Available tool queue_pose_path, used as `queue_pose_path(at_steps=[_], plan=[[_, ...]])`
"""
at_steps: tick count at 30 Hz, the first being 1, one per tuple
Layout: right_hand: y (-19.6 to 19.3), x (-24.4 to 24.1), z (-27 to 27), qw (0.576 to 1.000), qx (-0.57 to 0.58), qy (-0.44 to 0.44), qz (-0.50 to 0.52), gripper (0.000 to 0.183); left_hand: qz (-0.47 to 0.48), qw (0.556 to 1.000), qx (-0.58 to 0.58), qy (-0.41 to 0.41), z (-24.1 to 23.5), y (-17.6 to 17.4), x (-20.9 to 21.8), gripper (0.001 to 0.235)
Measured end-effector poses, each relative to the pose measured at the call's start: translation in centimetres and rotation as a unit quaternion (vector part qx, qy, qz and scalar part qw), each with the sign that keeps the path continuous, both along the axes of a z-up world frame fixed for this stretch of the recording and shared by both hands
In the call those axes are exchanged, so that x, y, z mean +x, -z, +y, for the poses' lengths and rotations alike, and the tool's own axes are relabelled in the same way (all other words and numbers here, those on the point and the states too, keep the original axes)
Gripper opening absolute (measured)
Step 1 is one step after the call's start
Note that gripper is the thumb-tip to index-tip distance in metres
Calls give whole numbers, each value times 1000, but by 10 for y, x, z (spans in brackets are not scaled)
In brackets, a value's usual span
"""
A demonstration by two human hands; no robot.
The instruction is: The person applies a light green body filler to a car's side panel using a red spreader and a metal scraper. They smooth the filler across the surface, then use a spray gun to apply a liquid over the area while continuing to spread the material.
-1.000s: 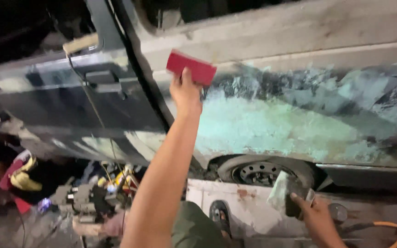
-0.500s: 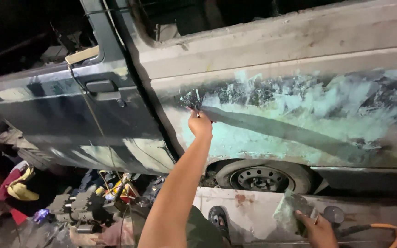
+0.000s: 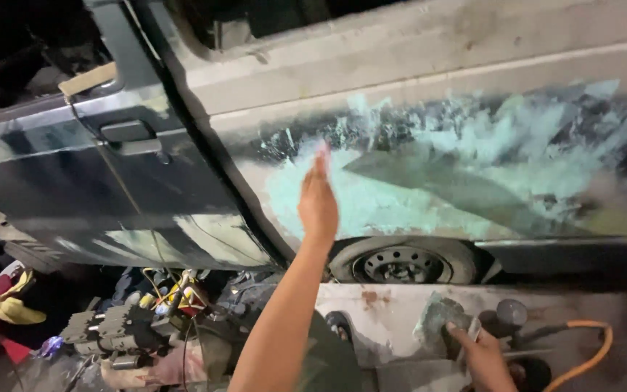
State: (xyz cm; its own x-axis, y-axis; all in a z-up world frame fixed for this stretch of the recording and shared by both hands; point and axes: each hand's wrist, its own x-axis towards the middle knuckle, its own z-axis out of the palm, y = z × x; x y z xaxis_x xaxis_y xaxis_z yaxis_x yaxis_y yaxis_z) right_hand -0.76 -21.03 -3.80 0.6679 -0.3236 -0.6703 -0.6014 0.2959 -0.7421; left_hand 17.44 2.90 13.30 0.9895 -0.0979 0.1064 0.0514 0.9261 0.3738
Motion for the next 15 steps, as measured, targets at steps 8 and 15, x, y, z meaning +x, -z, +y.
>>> queue_pose_path(at_steps=[8,15], plan=[[46,9,-39,997,-45,-32,62,55,159,665,643,-344,36,55,59,61],[57,11,-55,995,-52,-13,84,64,130,570,694,-420,-3,87,92,55]])
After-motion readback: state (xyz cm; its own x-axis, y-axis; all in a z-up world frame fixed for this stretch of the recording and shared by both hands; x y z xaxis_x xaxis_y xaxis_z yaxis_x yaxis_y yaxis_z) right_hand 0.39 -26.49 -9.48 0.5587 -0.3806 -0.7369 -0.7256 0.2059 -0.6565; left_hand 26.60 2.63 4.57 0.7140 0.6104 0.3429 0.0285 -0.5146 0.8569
